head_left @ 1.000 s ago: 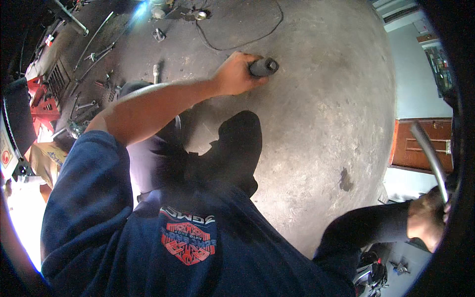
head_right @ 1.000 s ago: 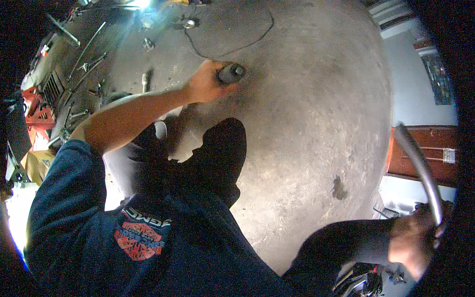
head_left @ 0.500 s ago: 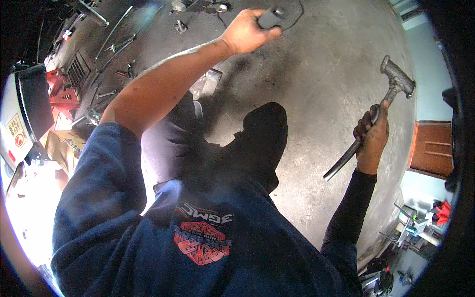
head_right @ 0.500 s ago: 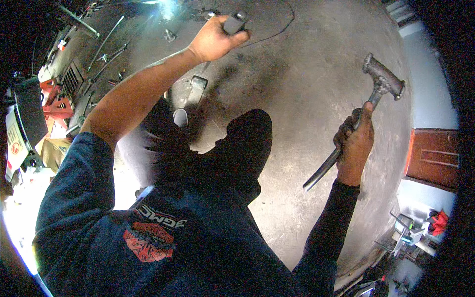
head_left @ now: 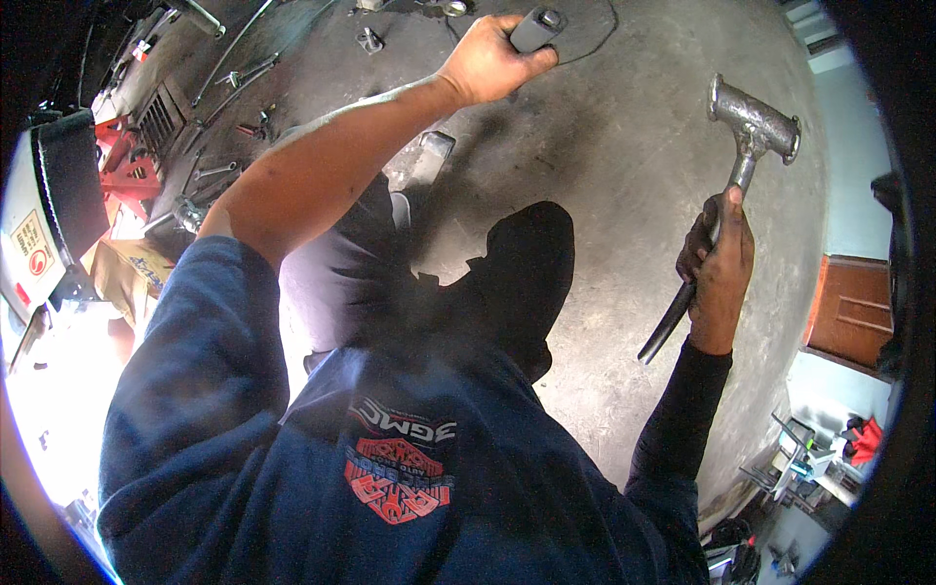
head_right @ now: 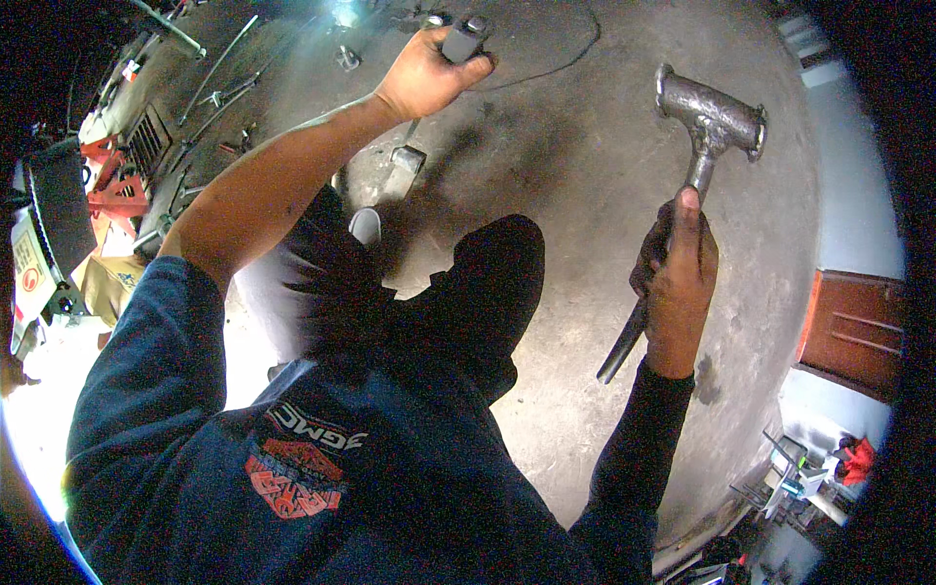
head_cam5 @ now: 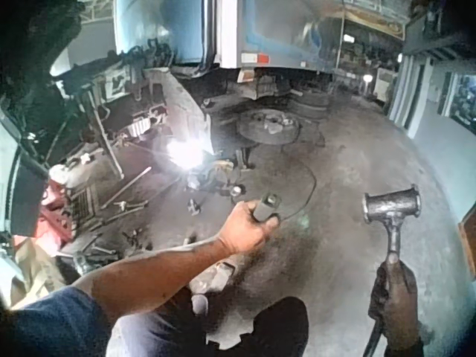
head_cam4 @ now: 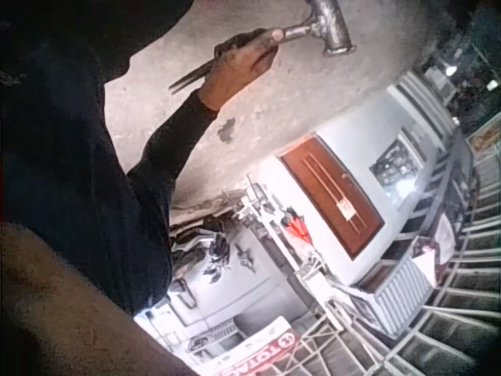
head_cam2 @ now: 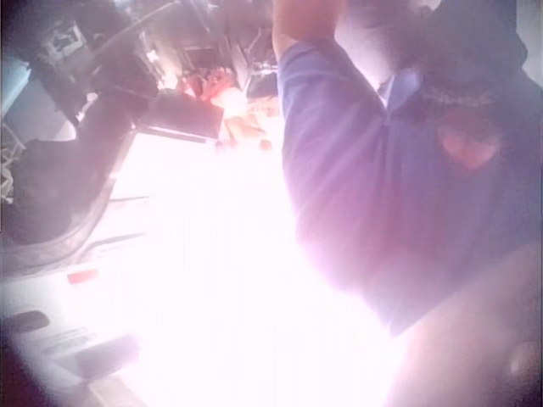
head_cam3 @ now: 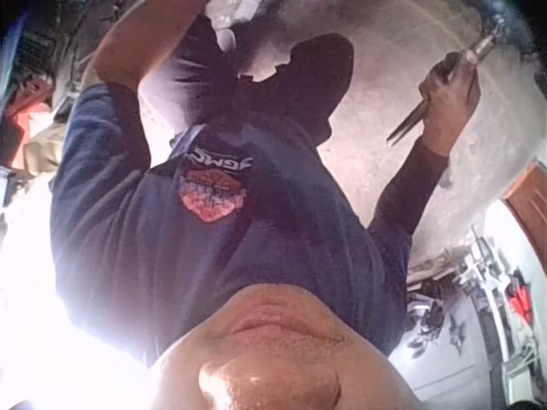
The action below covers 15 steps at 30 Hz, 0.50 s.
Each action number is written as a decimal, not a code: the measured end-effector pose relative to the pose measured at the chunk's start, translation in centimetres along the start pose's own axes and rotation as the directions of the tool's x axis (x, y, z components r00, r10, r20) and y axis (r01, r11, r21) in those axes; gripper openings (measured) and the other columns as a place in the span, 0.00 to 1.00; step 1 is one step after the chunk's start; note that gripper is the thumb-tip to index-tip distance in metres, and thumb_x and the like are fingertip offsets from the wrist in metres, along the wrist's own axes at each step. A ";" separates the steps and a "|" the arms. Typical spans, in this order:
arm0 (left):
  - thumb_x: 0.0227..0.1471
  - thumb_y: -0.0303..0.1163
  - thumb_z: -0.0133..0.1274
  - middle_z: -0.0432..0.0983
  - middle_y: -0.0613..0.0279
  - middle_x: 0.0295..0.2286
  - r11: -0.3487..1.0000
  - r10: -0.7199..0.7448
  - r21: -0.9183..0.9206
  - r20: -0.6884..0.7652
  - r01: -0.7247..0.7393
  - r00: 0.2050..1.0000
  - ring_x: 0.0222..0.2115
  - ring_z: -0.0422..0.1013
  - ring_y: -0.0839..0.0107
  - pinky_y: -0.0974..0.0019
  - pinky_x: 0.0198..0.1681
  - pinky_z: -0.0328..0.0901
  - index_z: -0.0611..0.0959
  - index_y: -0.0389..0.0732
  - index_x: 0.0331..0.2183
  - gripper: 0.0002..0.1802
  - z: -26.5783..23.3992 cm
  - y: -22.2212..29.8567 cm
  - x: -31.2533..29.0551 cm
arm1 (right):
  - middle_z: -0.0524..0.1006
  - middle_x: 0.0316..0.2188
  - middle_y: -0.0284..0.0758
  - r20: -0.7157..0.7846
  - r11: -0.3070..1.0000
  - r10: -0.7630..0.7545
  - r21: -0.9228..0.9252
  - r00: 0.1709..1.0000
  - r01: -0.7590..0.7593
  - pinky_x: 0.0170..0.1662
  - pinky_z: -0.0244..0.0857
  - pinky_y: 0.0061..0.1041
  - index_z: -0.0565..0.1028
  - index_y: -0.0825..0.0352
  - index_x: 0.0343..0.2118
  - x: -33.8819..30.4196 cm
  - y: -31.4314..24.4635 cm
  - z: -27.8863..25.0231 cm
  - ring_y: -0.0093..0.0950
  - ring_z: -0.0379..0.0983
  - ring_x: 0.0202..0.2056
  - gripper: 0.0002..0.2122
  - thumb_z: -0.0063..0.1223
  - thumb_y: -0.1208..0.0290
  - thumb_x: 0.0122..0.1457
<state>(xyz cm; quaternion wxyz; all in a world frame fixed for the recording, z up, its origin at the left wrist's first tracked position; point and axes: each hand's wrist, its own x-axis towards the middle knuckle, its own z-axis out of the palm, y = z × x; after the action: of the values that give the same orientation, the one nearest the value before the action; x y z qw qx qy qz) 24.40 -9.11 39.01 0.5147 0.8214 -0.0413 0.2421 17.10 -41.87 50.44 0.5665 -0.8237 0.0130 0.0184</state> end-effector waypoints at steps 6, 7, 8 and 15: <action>0.52 0.43 0.65 0.79 0.61 0.21 0.998 -0.039 0.047 0.059 0.036 0.997 0.23 0.75 0.72 0.62 0.32 0.73 0.85 0.34 0.34 0.19 1.9 2.4 -1.3 | 0.61 0.16 0.20 0.091 0.999 -0.005 0.048 0.996 0.001 0.18 0.47 0.19 0.69 0.56 0.29 -0.2 -0.5 -1.2 0.13 0.54 0.15 0.21 0.47 0.44 0.71; 0.53 0.43 0.65 0.79 0.62 0.22 0.998 -0.032 0.050 0.054 0.029 0.998 0.24 0.74 0.72 0.62 0.34 0.72 0.85 0.36 0.34 0.17 2.3 2.9 -1.3 | 0.61 0.17 0.20 0.120 0.997 -0.006 0.072 0.993 -0.002 0.18 0.48 0.19 0.69 0.56 0.29 -0.1 -0.6 -1.4 0.13 0.54 0.15 0.21 0.47 0.44 0.72; 0.55 0.42 0.65 0.79 0.63 0.23 0.999 -0.020 0.045 0.059 0.017 0.998 0.26 0.74 0.73 0.62 0.35 0.72 0.86 0.38 0.35 0.16 2.5 3.2 -1.5 | 0.61 0.17 0.20 0.134 0.997 -0.010 0.073 0.991 0.000 0.18 0.48 0.19 0.69 0.57 0.29 -0.3 -0.7 -1.5 0.13 0.54 0.15 0.21 0.47 0.45 0.72; 0.56 0.43 0.65 0.79 0.65 0.24 1.000 -0.020 -0.019 0.083 0.022 0.996 0.27 0.72 0.74 0.62 0.36 0.71 0.86 0.41 0.36 0.15 4.3 4.9 -1.7 | 0.61 0.17 0.20 0.141 0.999 -0.013 0.036 0.990 0.008 0.18 0.48 0.19 0.69 0.58 0.29 -0.5 -1.4 -1.9 0.14 0.55 0.15 0.21 0.46 0.46 0.72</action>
<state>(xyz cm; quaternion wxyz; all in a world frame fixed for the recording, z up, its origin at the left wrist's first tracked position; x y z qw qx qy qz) 22.87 -15.43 40.79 0.5233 0.8259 -0.0562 0.2021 16.67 -43.18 52.43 0.5804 -0.8105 -0.0313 0.0732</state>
